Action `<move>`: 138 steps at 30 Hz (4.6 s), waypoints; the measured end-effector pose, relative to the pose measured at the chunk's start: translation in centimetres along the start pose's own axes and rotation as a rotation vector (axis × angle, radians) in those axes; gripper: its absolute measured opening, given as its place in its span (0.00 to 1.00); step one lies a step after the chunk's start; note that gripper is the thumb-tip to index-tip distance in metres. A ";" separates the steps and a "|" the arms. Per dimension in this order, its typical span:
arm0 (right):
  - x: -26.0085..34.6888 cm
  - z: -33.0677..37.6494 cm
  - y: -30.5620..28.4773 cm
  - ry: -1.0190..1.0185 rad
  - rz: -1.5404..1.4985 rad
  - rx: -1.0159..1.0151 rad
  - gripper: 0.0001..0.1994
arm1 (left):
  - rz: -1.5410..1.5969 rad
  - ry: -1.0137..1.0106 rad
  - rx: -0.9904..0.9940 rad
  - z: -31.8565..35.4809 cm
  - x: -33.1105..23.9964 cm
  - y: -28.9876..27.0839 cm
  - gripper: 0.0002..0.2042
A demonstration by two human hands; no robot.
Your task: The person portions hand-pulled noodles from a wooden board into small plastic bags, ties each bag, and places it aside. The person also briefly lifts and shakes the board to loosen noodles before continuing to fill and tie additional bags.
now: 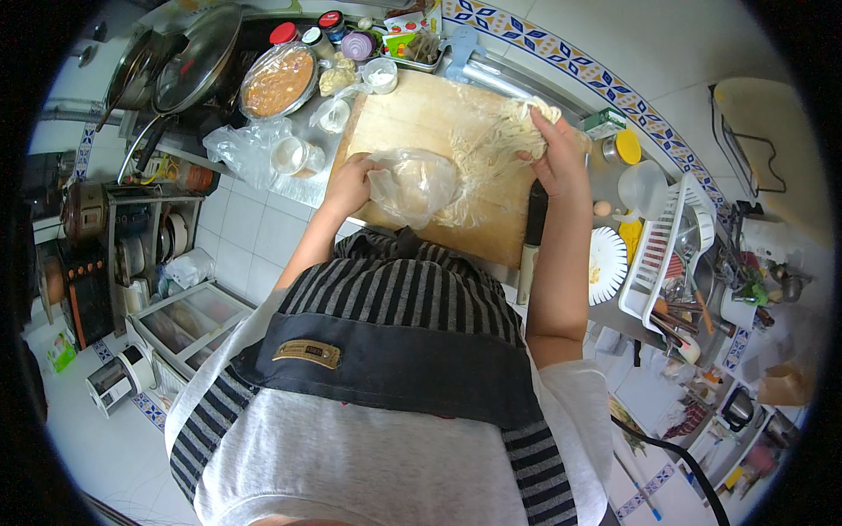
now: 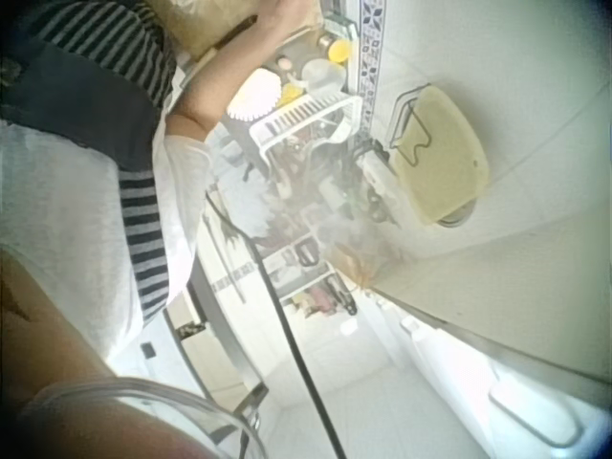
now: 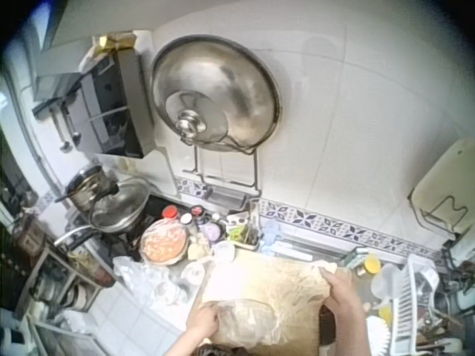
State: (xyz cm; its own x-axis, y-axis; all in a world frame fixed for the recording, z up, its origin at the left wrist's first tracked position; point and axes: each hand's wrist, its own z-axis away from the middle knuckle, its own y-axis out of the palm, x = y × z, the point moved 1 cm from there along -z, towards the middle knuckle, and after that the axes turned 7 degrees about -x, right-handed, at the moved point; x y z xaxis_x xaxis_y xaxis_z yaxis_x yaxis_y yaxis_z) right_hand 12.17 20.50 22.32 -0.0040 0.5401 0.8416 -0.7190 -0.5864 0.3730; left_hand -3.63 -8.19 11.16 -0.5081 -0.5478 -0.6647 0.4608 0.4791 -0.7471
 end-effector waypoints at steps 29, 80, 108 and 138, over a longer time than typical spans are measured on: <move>-20.6 -1.6 10.1 -0.559 1.580 0.620 0.11 | 0.389 0.135 -0.030 3.6 -1.8 -3.8 0.44; -7.1 5.1 14.5 -0.299 0.001 0.631 0.07 | 0.258 0.077 -0.102 2.7 -1.8 -4.7 0.46; -1.6 5.5 17.5 -0.499 0.406 0.729 0.07 | 0.356 0.019 -0.091 3.5 -3.0 -5.9 0.42; -16.1 -4.9 -0.8 -0.309 1.586 -0.353 0.26 | 0.546 -0.073 -0.404 0.1 -1.9 -5.3 0.44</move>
State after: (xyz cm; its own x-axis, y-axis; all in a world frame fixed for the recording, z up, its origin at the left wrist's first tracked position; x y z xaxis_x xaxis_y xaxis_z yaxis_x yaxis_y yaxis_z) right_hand 9.36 15.26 6.57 -0.7429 -0.5824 0.3299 -0.2461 -0.2207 -0.9438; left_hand -5.05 -9.80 16.36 -0.2227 -0.1931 -0.9556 0.3223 0.9105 -0.2591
